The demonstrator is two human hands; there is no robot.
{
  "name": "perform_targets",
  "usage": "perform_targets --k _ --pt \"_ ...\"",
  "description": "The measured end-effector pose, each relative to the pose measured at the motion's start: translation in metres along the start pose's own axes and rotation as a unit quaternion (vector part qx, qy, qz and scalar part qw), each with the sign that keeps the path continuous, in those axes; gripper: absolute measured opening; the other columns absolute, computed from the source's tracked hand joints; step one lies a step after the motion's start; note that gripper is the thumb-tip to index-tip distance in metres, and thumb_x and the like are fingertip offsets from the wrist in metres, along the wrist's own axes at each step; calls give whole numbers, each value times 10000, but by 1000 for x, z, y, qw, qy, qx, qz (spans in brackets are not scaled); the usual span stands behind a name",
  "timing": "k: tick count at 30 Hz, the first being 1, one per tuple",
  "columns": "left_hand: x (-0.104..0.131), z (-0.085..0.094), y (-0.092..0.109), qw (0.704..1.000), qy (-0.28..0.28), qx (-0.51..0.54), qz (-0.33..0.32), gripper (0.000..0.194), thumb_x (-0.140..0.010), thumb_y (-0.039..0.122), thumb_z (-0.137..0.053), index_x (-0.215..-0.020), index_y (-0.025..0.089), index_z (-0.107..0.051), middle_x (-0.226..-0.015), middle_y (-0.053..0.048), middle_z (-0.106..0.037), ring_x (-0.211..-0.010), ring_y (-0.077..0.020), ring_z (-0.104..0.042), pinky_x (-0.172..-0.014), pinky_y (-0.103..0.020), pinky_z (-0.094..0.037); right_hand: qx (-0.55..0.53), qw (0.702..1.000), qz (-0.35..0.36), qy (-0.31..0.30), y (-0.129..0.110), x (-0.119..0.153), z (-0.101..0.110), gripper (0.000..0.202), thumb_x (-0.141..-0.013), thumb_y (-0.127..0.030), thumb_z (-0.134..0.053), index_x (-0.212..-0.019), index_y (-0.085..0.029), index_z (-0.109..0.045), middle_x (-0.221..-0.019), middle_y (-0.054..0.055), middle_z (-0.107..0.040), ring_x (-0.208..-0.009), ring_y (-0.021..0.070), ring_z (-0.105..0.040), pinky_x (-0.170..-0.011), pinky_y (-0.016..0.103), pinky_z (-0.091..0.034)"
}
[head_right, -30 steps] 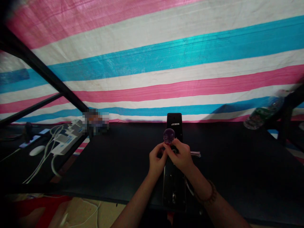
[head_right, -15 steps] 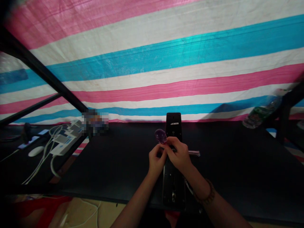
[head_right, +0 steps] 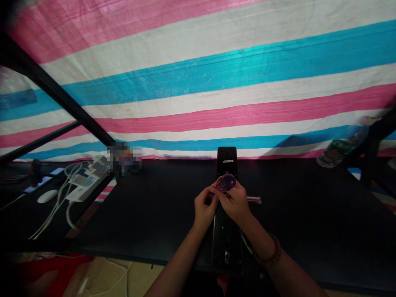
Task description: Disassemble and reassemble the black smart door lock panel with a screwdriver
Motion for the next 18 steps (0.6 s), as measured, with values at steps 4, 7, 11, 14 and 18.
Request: perform_targets --k 4,7,11,14,18 --pt "0 0 -1 1000 0 -3 -1 203 -893 273 -657 -1045 171 -746 -927 -45 -767 -602 -103 -563 -592 -222 -477 5 1000 15 7 -4 -2 2 131 -918 -280 -684 -913 -221 -801 -878 60 -732 -785 182 -712 -720 299 -592" --pt "0 1 0 1000 2 -7 -4 203 -886 252 -661 -1049 167 -745 -955 -59 -778 -589 -98 -567 -583 -220 -483 34 999 25 10 -7 -3 7 151 -929 -244 -665 -994 -219 -799 -899 66 -748 -779 184 -720 -744 311 -602" --pt "0 2 1 1000 5 -13 -11 190 -879 243 -666 -1027 169 -760 -1025 -87 -793 -565 -95 -587 -563 -225 -504 54 997 48 15 -13 -5 15 176 -940 -189 -625 -1012 -217 -784 -915 66 -759 -775 185 -724 -746 313 -614" --pt "0 3 2 1000 8 -20 -22 153 -874 257 -681 -950 171 -783 -1067 -106 -797 -583 -107 -630 -599 -247 -544 64 996 60 18 -15 -5 17 174 -934 -165 -625 -998 -213 -779 -917 66 -763 -780 181 -726 -730 295 -616" --pt "1 6 5 998 14 -34 -44 150 -882 272 -683 -908 174 -793 -1060 -117 -802 -646 -138 -690 -690 -290 -586 65 996 63 13 -14 -4 15 168 -936 -163 -624 -997 -202 -776 -915 70 -764 -784 176 -731 -733 284 -615"
Point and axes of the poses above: each hand's wrist, its own x-axis away from the middle knuckle, its own z-axis out of the back of the hand, y = z × x, the point moved 8 cm from there along -x, towards the middle knuckle
